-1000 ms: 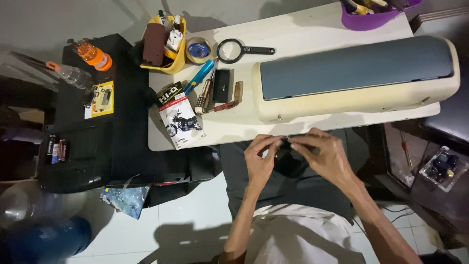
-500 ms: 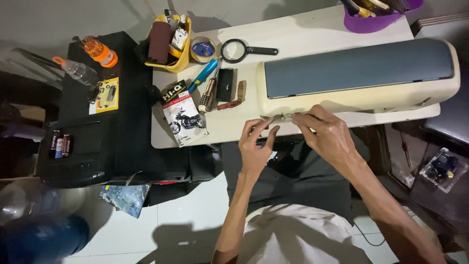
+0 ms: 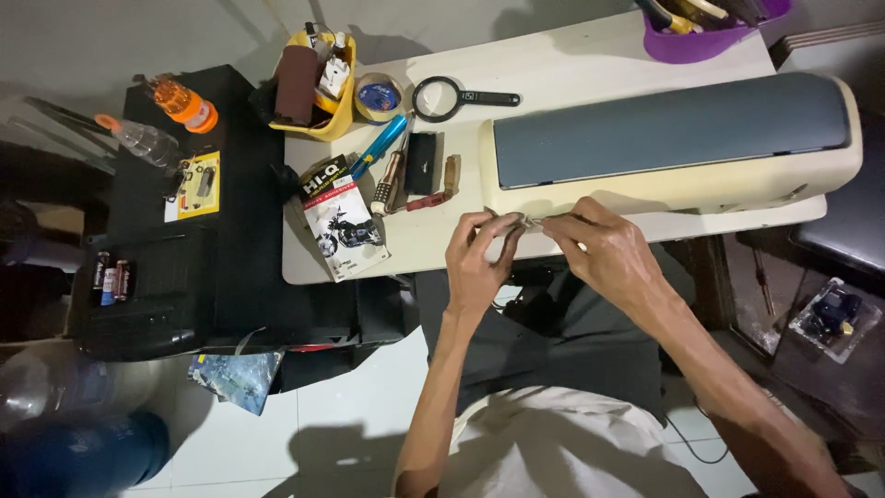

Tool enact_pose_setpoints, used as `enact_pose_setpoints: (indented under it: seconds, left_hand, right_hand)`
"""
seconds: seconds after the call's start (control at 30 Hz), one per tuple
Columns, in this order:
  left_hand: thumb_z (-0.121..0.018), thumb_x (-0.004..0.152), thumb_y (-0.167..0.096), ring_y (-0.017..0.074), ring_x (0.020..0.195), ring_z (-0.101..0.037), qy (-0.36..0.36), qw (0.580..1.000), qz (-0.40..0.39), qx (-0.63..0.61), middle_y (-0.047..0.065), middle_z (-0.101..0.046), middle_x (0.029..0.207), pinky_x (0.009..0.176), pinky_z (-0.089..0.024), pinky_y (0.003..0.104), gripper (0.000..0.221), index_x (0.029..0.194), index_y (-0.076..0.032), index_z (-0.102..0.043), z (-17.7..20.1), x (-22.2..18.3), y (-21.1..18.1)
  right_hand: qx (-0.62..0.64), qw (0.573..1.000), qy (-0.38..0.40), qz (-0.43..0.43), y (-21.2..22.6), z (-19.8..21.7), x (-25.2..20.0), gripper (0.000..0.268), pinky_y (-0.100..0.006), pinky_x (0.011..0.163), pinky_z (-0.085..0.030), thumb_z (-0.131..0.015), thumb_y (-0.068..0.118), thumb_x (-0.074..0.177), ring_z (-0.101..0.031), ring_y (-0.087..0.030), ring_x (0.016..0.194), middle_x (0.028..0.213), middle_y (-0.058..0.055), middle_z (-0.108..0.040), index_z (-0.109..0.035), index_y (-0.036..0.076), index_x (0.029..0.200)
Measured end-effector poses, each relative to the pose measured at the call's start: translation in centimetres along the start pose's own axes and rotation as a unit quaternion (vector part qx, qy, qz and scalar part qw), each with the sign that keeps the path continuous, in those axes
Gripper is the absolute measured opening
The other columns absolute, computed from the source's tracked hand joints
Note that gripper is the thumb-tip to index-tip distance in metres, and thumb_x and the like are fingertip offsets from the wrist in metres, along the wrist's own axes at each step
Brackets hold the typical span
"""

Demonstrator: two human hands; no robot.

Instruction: The person is disassembling a printer/scanner device on a workbench, removing screws with a screwdriver and detaching the plastic housing.

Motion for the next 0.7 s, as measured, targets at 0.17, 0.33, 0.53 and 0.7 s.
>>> enact_pose_setpoints:
  seconds: [0.17, 0.33, 0.53, 0.7]
  left_hand:
    - [-0.082, 0.087, -0.009, 0.0207, 0.076, -0.064, 0.026, 0.996, -0.070, 0.052, -0.001, -0.058, 0.095, 0.069, -0.054, 0.034, 0.019, 0.104, -0.015, -0.077, 0.6, 1.4, -0.8]
    - [-0.081, 0.087, -0.012, 0.0194, 0.076, -0.059, 0.036, 0.987, -0.131, 0.085, -0.001, -0.055, 0.094, 0.072, -0.052, 0.034, 0.015, 0.101, -0.018, -0.077, -0.5, 0.5, 0.3]
    - [-0.077, 0.091, -0.011, 0.0236, 0.078, -0.055, 0.045, 0.981, -0.167, 0.091, 0.004, -0.056, 0.097, 0.067, -0.045, 0.036, 0.014, 0.103, -0.016, -0.077, -0.8, 0.5, 0.6]
    - [-0.079, 0.091, -0.014, 0.0197, 0.079, -0.056, 0.045, 0.982, -0.153, 0.099, 0.002, -0.060, 0.097, 0.067, -0.044, 0.034, 0.011, 0.102, -0.017, -0.077, -1.2, -0.5, 2.4]
  right_hand:
    - [-0.106, 0.993, 0.019, 0.052, 1.3, 1.0, 0.9, 0.012, -0.031, 0.060, -0.058, -0.069, 0.008, 0.095, -0.067, -0.023, 0.068, 0.081, -0.002, -0.061, -0.076, 0.015, 0.089]
    - [-0.134, 0.986, 0.047, 0.088, 0.7, 1.2, 1.5, 0.018, -0.028, 0.058, -0.056, -0.065, 0.008, 0.098, -0.067, -0.022, 0.072, 0.081, -0.001, -0.060, -0.073, 0.015, 0.084]
    - [-0.123, 0.985, 0.085, 0.091, -0.2, 0.6, 1.8, 0.020, -0.031, 0.055, -0.054, -0.063, 0.011, 0.099, -0.065, -0.022, 0.069, 0.077, -0.001, -0.057, -0.070, 0.015, 0.082]
    - [-0.085, 0.993, 0.066, 0.052, 1.0, 0.4, 1.6, 0.026, -0.028, 0.053, -0.052, -0.061, 0.014, 0.103, -0.064, -0.020, 0.066, 0.072, 0.002, -0.052, -0.067, 0.013, 0.078]
Point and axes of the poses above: each hand's wrist, its own x-axis towards the middle knuckle, its own z-axis out of the back of the hand, y = z × x, the point moved 4 cm from there along x, towards the middle knuckle
